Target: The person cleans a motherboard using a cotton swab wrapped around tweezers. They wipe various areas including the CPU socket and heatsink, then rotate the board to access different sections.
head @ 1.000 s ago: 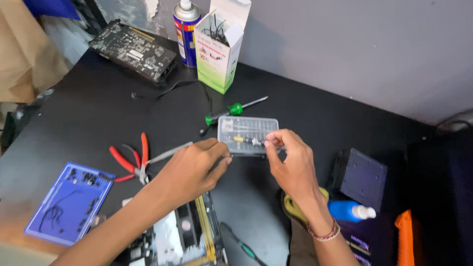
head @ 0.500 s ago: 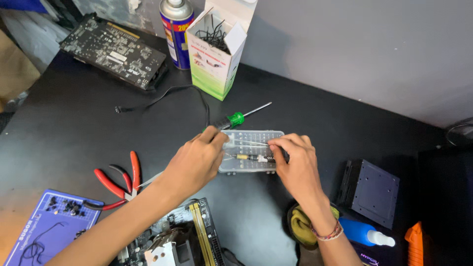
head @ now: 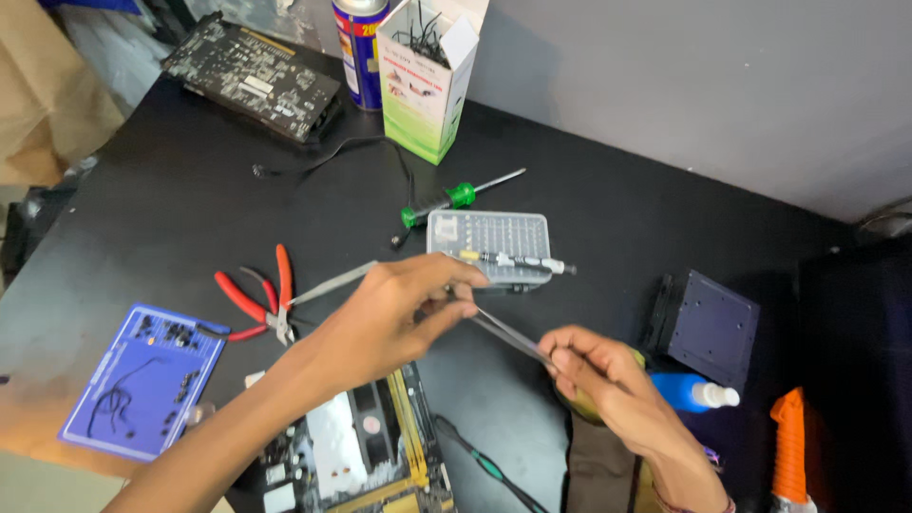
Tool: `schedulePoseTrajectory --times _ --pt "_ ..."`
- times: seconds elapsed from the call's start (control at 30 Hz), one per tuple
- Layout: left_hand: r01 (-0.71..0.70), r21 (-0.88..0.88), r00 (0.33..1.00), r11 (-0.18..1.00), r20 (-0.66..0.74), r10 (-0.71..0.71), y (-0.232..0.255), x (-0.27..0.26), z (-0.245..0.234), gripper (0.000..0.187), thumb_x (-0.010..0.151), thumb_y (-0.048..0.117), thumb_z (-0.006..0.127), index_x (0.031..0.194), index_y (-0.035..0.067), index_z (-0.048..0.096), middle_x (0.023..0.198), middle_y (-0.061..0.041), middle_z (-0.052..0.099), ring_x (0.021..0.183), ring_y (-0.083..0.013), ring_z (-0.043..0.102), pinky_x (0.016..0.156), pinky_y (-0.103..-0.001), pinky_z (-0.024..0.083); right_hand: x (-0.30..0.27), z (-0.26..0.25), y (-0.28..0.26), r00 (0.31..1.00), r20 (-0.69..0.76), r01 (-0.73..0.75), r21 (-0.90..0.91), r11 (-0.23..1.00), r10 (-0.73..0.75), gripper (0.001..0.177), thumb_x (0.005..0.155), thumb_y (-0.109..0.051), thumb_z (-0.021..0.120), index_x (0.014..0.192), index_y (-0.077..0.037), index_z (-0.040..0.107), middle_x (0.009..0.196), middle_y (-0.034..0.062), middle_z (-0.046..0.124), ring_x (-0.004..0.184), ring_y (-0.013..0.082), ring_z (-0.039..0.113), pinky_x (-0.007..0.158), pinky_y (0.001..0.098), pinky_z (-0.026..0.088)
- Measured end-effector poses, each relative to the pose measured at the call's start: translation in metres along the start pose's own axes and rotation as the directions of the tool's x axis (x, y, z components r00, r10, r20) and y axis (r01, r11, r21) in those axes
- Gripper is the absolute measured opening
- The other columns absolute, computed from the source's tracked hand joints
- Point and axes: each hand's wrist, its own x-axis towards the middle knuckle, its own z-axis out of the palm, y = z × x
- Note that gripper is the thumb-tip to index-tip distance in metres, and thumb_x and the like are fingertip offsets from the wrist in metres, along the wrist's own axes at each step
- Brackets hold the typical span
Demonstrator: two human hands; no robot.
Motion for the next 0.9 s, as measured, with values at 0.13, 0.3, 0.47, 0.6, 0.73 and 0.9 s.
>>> schedulePoseTrajectory --times 0.13,0.3,0.47,0.6,0.73,0.9 --pt "0.005 0.003 0.999 1.000 0.044 -0.006 0.024 -0.025 0.023 0.027 0.108 0.012 0.072 0.134 0.008 0.067 0.104 -0.007 0.076 0.082 -0.0179 0.077 0.071 -0.031 0.062 -0.036 0.002 0.031 0.995 0.086 -0.078 0.237 0.968 0.059 0.024 0.109 -0.011 0.068 0.121 0.008 0.074 0.089 0.0120 0.059 0.072 0.0185 0.051 0.067 0.0281 0.041" --pt "0.087 0.027 0.994 0.996 0.063 -0.089 0.060 -0.046 0.045 0.025 0.110 0.017 0.067 0.134 0.013 0.069 0.107 -0.003 0.074 0.073 -0.0146 0.069 0.059 -0.030 0.050 -0.065 0.002 0.053 0.993 0.118 -0.045 0.379 0.924 0.000 0.024 0.108 -0.009 0.068 0.121 0.011 0.073 0.087 0.0080 0.052 0.076 0.0184 0.047 0.066 0.0326 0.041" --pt "0.127 0.012 0.992 0.992 -0.008 -0.127 0.086 -0.066 0.072 0.024 0.110 0.014 0.065 0.133 0.014 0.071 0.102 -0.001 0.068 0.082 -0.0143 0.065 0.071 -0.030 0.052 -0.095 0.000 0.055 0.994 0.102 0.009 0.217 0.976 -0.032 0.028 0.104 -0.015 0.073 0.120 0.008 0.078 0.084 0.0100 0.060 0.075 0.0190 0.053 0.075 0.0310 0.043" --pt "0.198 -0.043 0.978 0.979 -0.052 -0.200 0.103 -0.080 0.096 0.024 0.106 0.013 0.069 0.129 0.014 0.075 0.104 0.000 0.071 0.093 -0.0141 0.071 0.086 -0.031 0.058 -0.116 -0.012 0.076 0.995 0.034 0.101 -0.077 0.992 -0.098 0.031 0.097 -0.017 0.085 0.124 -0.003 0.089 0.075 0.0018 0.068 0.071 0.0090 0.060 0.067 0.0222 0.039" --pt "0.138 -0.056 0.985 0.989 -0.097 -0.143 0.105 -0.100 0.130 0.027 0.105 0.012 0.071 0.131 0.013 0.076 0.101 0.000 0.076 0.101 -0.0164 0.074 0.088 -0.032 0.058 -0.143 -0.012 0.087 0.974 -0.055 0.213 -0.081 0.974 -0.218 0.020 0.099 -0.012 0.083 0.116 -0.002 0.084 0.100 0.0004 0.068 0.090 0.0126 0.058 0.084 0.0270 0.043" --pt "0.099 -0.210 0.967 0.973 -0.209 -0.143 0.116 -0.111 0.182 0.021 0.101 0.009 0.078 0.122 0.007 0.079 0.099 -0.003 0.078 0.098 -0.0139 0.080 0.088 -0.026 0.061 -0.191 -0.013 0.098 0.919 -0.121 0.360 -0.120 0.925 -0.374 0.011 0.100 -0.013 0.083 0.106 -0.004 0.079 0.090 0.0041 0.072 0.079 0.0108 0.060 0.073 0.0262 0.045"
